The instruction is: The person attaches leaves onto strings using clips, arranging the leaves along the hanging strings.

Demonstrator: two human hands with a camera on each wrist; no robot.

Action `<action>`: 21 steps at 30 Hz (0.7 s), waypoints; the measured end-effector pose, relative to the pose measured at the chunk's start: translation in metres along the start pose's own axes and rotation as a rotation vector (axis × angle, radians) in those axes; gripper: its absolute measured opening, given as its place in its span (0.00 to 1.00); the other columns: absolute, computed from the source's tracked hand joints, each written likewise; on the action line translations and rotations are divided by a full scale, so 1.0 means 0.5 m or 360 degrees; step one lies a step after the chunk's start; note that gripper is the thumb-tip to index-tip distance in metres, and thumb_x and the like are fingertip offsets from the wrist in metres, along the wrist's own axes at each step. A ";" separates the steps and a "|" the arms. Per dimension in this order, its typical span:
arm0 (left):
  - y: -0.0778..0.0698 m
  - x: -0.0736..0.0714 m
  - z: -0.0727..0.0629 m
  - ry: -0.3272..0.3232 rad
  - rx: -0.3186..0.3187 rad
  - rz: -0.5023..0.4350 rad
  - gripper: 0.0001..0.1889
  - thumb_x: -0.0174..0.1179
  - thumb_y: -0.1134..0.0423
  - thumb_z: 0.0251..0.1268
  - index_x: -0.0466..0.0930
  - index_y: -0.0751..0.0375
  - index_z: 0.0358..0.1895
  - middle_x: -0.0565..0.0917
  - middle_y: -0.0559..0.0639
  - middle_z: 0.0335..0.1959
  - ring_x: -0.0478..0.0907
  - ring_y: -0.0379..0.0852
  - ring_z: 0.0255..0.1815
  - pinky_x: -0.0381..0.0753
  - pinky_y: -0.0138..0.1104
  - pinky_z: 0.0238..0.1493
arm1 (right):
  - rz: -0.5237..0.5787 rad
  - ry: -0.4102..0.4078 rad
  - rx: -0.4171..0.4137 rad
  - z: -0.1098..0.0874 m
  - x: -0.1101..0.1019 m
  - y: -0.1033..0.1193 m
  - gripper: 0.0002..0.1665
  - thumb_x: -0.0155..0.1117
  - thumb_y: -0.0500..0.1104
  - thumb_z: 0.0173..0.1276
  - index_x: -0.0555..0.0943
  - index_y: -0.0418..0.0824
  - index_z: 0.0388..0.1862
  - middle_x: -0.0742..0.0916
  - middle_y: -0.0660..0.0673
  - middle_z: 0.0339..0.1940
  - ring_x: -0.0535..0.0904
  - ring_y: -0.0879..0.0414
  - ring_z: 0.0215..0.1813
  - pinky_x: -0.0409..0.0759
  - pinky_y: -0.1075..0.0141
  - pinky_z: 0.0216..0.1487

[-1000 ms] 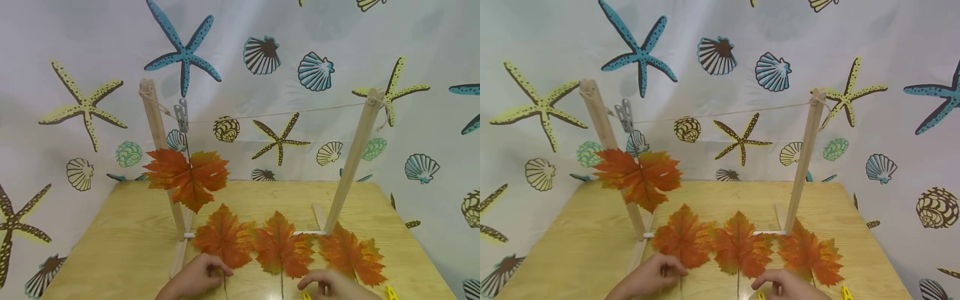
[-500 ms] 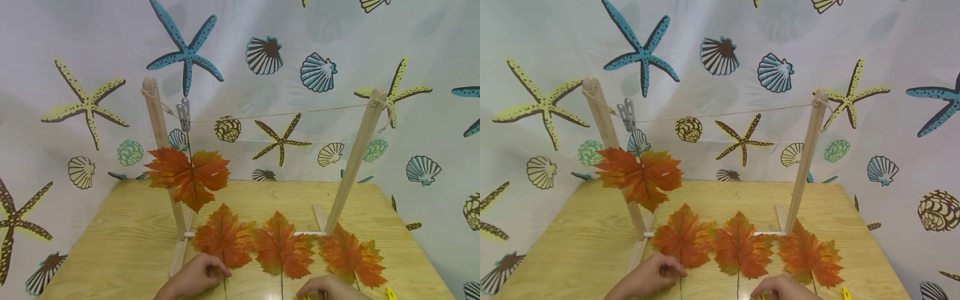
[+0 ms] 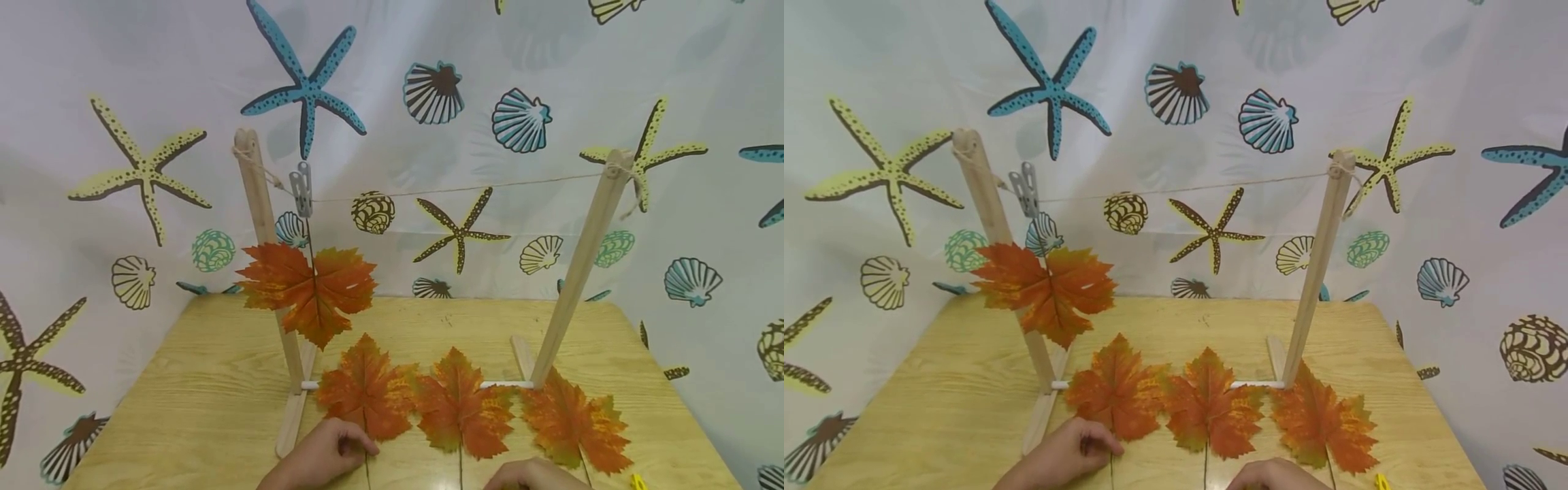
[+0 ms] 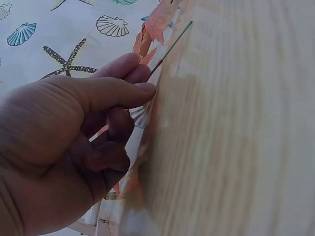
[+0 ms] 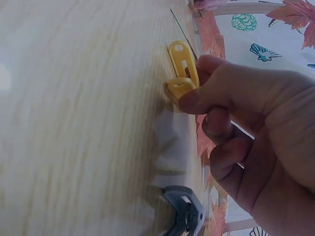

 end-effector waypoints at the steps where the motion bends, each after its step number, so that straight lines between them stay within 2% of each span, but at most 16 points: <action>1: 0.000 0.001 0.001 -0.0006 0.0009 0.0019 0.10 0.63 0.72 0.63 0.90 0.56 0.42 0.89 0.51 0.41 0.72 0.32 0.27 0.72 0.26 0.28 | -0.0011 -0.0001 0.0016 0.000 -0.001 -0.006 0.13 0.59 0.46 0.75 0.85 0.51 0.54 0.89 0.56 0.47 0.85 0.66 0.45 0.83 0.69 0.43; 3: -0.002 0.002 0.003 -0.0024 0.0056 0.0088 0.09 0.64 0.71 0.64 0.90 0.54 0.41 0.89 0.48 0.40 0.78 0.33 0.32 0.77 0.26 0.34 | -0.0052 0.0008 0.0006 0.001 -0.002 -0.007 0.13 0.59 0.47 0.76 0.85 0.53 0.54 0.89 0.57 0.47 0.85 0.66 0.46 0.83 0.69 0.43; 6: -0.009 0.004 0.006 -0.0056 0.0136 0.0201 0.08 0.66 0.69 0.64 0.91 0.52 0.39 0.90 0.44 0.39 0.83 0.34 0.42 0.80 0.27 0.43 | -0.0100 0.0022 -0.0013 0.001 -0.001 0.029 0.13 0.58 0.47 0.76 0.85 0.51 0.54 0.88 0.56 0.49 0.84 0.66 0.48 0.82 0.68 0.44; 10: -0.014 0.002 0.010 -0.0079 0.0163 0.0319 0.08 0.68 0.68 0.62 0.91 0.48 0.39 0.89 0.41 0.38 0.84 0.34 0.43 0.81 0.28 0.45 | -0.0094 0.0042 -0.0056 0.003 0.004 0.064 0.13 0.57 0.43 0.76 0.85 0.46 0.53 0.87 0.55 0.49 0.82 0.67 0.49 0.81 0.68 0.45; 14: -0.015 -0.003 0.016 -0.0074 0.0144 0.0385 0.08 0.69 0.66 0.61 0.91 0.47 0.38 0.89 0.38 0.38 0.83 0.33 0.42 0.81 0.28 0.45 | -0.0106 0.0054 -0.0093 0.004 0.007 0.069 0.13 0.56 0.40 0.76 0.85 0.43 0.52 0.86 0.54 0.49 0.80 0.68 0.49 0.81 0.69 0.45; 21: -0.013 -0.009 0.017 -0.0065 0.0184 0.0426 0.07 0.69 0.65 0.61 0.91 0.47 0.39 0.89 0.38 0.40 0.82 0.31 0.44 0.81 0.28 0.47 | -0.0124 0.0131 -0.0227 0.012 0.008 0.064 0.13 0.56 0.38 0.76 0.84 0.35 0.52 0.86 0.37 0.47 0.80 0.69 0.51 0.82 0.68 0.49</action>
Point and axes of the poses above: each hand's wrist, its own z-axis towards the middle knuckle, its own x-axis out of the palm, y = z × x, the point moved 3 cm from there along z, towards the middle knuckle
